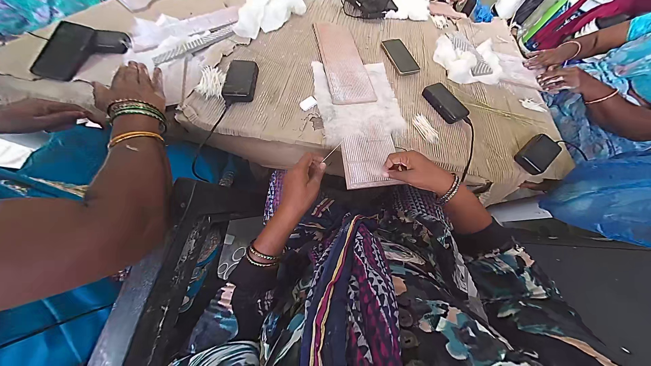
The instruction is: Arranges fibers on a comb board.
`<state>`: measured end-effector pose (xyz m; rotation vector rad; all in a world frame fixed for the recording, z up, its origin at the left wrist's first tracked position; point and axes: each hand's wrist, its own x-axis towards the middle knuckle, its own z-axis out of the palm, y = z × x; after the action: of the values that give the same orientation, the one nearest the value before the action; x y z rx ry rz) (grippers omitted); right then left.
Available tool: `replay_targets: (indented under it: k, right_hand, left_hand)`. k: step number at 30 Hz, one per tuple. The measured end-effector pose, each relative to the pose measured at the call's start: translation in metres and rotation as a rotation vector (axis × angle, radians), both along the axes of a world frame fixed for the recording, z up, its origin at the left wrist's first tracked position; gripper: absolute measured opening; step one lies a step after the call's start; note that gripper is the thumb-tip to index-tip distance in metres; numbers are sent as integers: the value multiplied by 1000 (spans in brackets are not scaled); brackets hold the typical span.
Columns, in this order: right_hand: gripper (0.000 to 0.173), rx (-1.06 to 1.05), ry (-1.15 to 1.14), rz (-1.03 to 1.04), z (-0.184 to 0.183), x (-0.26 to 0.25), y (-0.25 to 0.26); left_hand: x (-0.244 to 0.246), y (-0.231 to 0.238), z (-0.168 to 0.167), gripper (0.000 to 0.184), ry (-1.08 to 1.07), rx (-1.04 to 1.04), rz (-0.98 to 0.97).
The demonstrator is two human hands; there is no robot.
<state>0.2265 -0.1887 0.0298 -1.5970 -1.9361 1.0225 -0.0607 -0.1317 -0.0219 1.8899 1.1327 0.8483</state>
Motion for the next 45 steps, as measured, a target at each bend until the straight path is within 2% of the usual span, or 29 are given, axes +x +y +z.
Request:
replay_targets:
  k: [2, 4, 6, 9, 11, 12, 14, 18, 20, 21, 23, 25, 27, 31, 33, 36, 38, 40, 45]
  right_hand:
    - [7, -101, 234, 18, 7, 3, -3]
    - [12, -167, 365, 45, 11, 3, 1]
    - [14, -187, 413, 72, 11, 0, 8]
    - [13, -200, 500, 45, 10, -8, 11]
    - [9, -186, 562, 33, 3, -10, 11]
    - [18, -186, 588, 13, 0, -11, 10]
    - [20, -149, 621, -85, -8, -13, 9]
    - [12, -60, 558, -262, -10, -11, 13]
    - [8, -44, 438, -283, -7, -8, 20]
    - [5, -38, 342, -265, -6, -6, 24]
    - [12, -33, 98, -209, -7, -4, 34]
    - [25, -29, -102, -212, -8, -5, 43]
    - [34, -17, -189, -242, -10, -6, 46]
    - [37, 33, -213, -289, -18, -5, 42]
    - [35, 89, -215, -308, -22, -4, 38]
    - [25, 186, -224, -309, -29, -6, 33]
    - [15, 284, -237, -280, -37, -8, 30]
    - [13, 364, -265, -274, -43, -10, 27]
    - [11, 441, -272, -333, -50, -15, 24]
  left_hand:
    - [16, -4, 7, 31, -109, -65, -99]
    - [34, -9, 15, 43, -161, -91, -198]
    - [49, -12, 25, 35, -148, -73, -234]
    - [63, -11, 34, 8, -144, -74, -191]
    - [66, -8, 33, 9, -231, -136, -135]
    - [66, -7, 31, 9, -280, -173, -107]
    - [65, -6, 28, 8, -369, -229, -55]
    - [64, -5, 19, 8, -362, -255, -9]
    - [64, -4, 15, 8, -230, -198, -7]
    - [63, -4, 14, 16, -116, -148, -21]
    - [62, -4, 18, 41, 113, -48, -52]
    - [62, -8, 18, 39, 239, 131, -7]
    - [60, -12, 15, 36, 249, 292, 30]
    - [57, -27, 9, 43, 134, 440, 15]
    - [60, -36, 8, 46, 104, 401, -43]
    - [60, -45, 11, 41, 121, 216, -131]
    - [58, -46, 17, 38, 197, 85, -154]
    - [58, -46, 23, 38, 282, 0, -164]
    - [71, -49, 40, 35, 526, -53, -126]
